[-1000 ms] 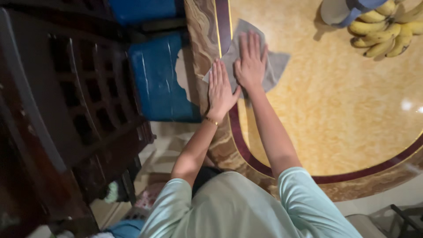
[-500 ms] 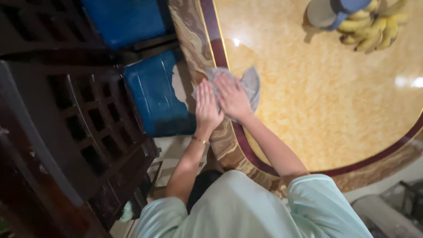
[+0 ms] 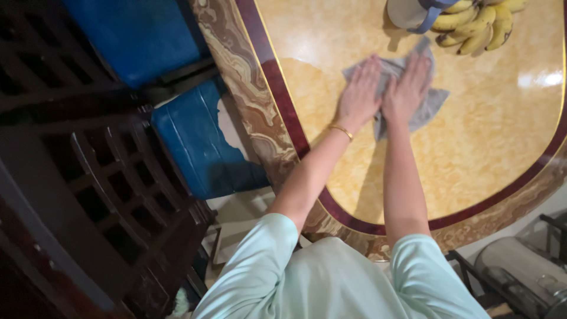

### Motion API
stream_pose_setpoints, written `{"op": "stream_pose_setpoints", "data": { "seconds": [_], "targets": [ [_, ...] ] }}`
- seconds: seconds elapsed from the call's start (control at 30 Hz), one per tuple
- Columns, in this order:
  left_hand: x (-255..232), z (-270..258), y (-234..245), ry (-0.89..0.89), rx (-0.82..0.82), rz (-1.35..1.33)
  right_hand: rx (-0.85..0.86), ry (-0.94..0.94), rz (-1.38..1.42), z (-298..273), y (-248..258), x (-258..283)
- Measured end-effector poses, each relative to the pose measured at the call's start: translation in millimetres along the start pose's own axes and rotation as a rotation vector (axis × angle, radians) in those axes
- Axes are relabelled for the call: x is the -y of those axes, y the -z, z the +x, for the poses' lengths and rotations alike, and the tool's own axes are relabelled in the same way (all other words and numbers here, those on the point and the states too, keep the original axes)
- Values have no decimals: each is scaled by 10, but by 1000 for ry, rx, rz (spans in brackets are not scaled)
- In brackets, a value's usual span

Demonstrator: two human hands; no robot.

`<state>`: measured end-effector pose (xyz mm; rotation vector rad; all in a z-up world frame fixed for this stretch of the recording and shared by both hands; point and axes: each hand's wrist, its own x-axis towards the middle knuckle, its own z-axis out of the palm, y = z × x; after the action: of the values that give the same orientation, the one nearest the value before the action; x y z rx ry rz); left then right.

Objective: The person wipes the surface of a dining table using a cloth, moving items aside and then rinsing the cloth in a sink.

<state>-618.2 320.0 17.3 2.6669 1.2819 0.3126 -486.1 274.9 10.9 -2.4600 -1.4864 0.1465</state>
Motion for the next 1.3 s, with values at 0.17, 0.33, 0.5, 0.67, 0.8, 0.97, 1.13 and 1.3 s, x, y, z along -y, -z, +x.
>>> {"op": "stream_pose_setpoints", "data": {
  "seconds": [0.17,0.33,0.5,0.67,0.8,0.97,1.13,1.3],
  "targets": [
    [820,-92,81,101,2,-35,37,130,92,269,-324,806],
    [1664,-770,282,316,-76,-179,69,329,181,19,-569,1950],
    [1754,-1754,418,400,-23,-82,172,546,184,-749,-521,2475],
    [950,-2685,572,353,3,-146,251,637,178,-1721,-161,1924],
    [-103,-3267,469,303,131,-167,279,579,227,-2608,259,967],
    [-1390,-3732,178,150,215,-229,259,490,192,-3520,691,-417],
    [-2701,-3911,-279,46,227,-286,237,427,108,-3992,1118,-1791],
    [-3876,-3440,-792,-36,211,-247,161,321,37,-3807,1475,-2955]
  ]
}}
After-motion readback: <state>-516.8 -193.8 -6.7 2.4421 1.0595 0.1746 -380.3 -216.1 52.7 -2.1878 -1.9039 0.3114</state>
